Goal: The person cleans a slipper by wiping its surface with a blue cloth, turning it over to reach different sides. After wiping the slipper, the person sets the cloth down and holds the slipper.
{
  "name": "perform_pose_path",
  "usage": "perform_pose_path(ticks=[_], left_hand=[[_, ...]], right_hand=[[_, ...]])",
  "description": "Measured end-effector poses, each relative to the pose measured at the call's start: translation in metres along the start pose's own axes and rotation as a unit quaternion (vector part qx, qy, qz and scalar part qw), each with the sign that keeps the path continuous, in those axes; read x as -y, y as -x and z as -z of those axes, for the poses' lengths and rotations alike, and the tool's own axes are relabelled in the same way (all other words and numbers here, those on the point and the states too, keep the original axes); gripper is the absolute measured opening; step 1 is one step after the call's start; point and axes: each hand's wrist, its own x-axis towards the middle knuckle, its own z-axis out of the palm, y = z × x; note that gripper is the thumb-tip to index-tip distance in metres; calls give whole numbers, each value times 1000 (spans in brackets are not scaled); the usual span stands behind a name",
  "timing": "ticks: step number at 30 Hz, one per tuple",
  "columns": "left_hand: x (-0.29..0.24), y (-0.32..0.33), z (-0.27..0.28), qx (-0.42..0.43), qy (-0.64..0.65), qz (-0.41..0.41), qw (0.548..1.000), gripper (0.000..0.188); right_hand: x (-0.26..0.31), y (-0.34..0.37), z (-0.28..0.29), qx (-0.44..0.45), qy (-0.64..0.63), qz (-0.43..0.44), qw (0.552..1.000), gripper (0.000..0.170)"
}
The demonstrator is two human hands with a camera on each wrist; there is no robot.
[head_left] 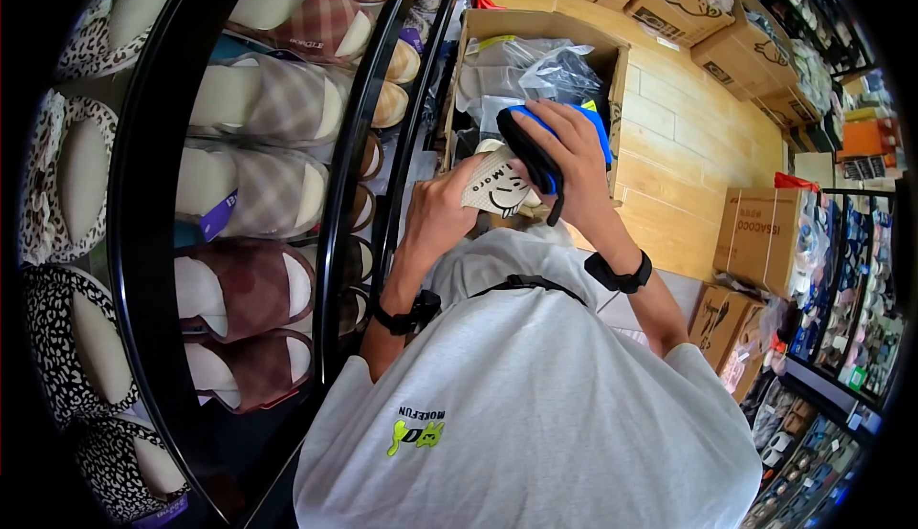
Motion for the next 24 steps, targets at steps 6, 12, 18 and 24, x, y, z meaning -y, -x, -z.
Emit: perform_pose_path(ticks=[6, 12, 18, 24], left_hand=[[5, 0, -3, 40, -42, 22, 998, 45], [-1, 4, 1, 0, -2, 5, 1000, 47], [-3, 3, 1, 29, -30, 9, 999, 55], [-2, 4, -2, 17, -13, -3, 1000, 55]], right_hand=[[16, 7, -5, 73, 81, 141, 984, 59], [-3, 4, -7, -8, -39, -28, 999, 57], [22, 18, -10, -11, 52, 37, 998, 60], [-1, 10, -6, -44, -61, -59, 995, 53]])
